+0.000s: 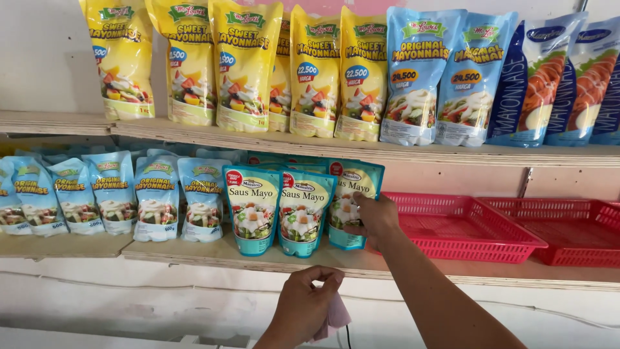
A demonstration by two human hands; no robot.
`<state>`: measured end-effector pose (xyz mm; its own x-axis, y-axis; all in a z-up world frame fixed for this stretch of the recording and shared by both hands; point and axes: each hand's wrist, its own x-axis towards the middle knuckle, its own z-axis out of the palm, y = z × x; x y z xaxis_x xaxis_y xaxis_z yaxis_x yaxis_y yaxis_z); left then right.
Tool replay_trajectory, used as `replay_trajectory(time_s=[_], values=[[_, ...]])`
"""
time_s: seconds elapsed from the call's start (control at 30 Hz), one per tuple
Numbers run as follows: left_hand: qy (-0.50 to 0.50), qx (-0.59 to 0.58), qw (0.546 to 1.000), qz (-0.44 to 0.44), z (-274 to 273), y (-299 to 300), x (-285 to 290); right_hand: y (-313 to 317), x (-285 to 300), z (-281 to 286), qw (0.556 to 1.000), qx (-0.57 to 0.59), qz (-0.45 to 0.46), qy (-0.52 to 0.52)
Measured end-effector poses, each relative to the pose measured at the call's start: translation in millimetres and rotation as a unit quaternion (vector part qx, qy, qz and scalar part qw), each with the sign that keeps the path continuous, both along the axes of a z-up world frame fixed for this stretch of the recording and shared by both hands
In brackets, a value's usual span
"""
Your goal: The recorder wipes down various condiment packets with a cloth and organizes them into a plastic basket and onto store shelves.
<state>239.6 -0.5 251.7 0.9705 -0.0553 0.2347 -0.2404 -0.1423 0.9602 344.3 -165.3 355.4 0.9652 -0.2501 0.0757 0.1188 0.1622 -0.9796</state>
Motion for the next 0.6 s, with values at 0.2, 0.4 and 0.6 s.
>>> replay_trajectory(time_s=[0.2, 0.4, 0.6], values=[[0.010, 0.025, 1.000, -0.009, -11, 2, 2, 1, 26, -18, 0.998, 0.028, 0.059, 0.026], [0.045, 0.034, 0.998, -0.015, -15, 2, 1, 7, 28, -12, 0.995, 0.073, 0.044, 0.052], [-0.010, 0.038, 0.998, -0.039, -44, 1, 14, 3, 41, -14, 0.993, 0.097, 0.036, 0.059]])
